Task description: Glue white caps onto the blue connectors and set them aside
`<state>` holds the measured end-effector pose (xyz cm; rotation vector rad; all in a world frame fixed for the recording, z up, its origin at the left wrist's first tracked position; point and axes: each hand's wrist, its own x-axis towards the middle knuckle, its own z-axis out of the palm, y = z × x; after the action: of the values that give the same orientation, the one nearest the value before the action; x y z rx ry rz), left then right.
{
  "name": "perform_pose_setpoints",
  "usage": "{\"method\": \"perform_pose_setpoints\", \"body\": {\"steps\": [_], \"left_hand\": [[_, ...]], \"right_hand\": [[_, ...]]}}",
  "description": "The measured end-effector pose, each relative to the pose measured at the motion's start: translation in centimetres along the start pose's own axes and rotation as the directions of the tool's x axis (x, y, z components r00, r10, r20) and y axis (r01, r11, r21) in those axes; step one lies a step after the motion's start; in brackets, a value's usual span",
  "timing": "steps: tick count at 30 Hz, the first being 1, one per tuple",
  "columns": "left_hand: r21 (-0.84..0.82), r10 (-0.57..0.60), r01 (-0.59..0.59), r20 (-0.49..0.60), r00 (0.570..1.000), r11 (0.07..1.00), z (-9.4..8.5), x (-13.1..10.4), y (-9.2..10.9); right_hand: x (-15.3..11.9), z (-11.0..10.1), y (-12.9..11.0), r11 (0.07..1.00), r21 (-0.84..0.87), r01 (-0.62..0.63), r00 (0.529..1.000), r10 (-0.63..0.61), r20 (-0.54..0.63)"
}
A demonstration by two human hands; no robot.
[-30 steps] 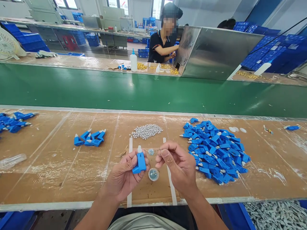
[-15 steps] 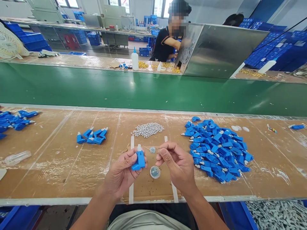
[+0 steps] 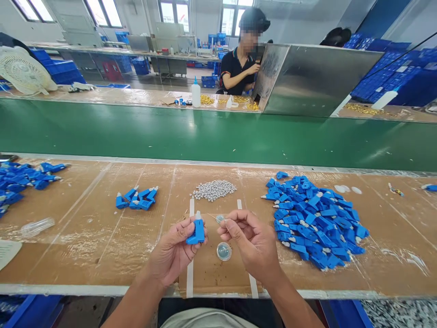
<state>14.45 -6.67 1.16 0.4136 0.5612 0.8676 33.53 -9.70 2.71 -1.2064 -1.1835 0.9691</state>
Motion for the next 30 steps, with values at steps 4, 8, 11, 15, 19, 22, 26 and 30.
{"method": "perform_pose_setpoints", "body": {"steps": [4, 8, 11, 15, 19, 22, 26, 30], "left_hand": [[0.000, 0.016, -0.016, -0.016, 1.000, 1.000, 0.0, -0.1, 0.0], [0.047, 0.048, -0.049, 0.015, 0.999, 0.998, 0.3, -0.4, 0.0], [0.054, 0.079, -0.081, 0.034, 0.996, 0.995, 0.4, -0.5, -0.1], [-0.019, 0.219, -0.220, -0.044, 0.975, 0.975, 0.4, -0.3, -0.6], [0.051, 0.356, -0.353, -0.126, 0.926, 0.934, 0.2, 0.2, -1.3], [0.093, 0.328, -0.319, -0.102, 0.939, 0.943, 0.0, 0.5, -1.7], [0.084, 0.252, -0.250, -0.005, 0.968, 0.965, -0.3, 0.5, -1.8], [0.086, 0.204, -0.209, 0.068, 0.977, 0.974, -0.5, 0.1, -1.3]], "right_hand": [[0.1, 0.3, -0.2, 0.999, 0.027, -0.028, 0.999, 0.027, 0.039], [0.0, 0.7, -0.5, 0.982, 0.136, -0.128, 0.988, 0.113, 0.108], [0.0, 1.0, -0.7, 0.956, 0.233, -0.178, 0.978, 0.147, 0.145], [-0.2, 1.1, -0.7, 0.893, 0.358, -0.273, 0.961, 0.232, 0.153], [-1.2, 1.9, -0.8, 0.817, 0.441, -0.371, 0.928, 0.320, 0.188], [-1.8, 2.8, -0.8, 0.775, 0.488, -0.402, 0.916, 0.340, 0.213], [-1.8, 3.4, -0.3, 0.739, 0.529, -0.417, 0.909, 0.332, 0.253], [-1.5, 3.3, 0.3, 0.710, 0.553, -0.435, 0.900, 0.353, 0.255]]}}
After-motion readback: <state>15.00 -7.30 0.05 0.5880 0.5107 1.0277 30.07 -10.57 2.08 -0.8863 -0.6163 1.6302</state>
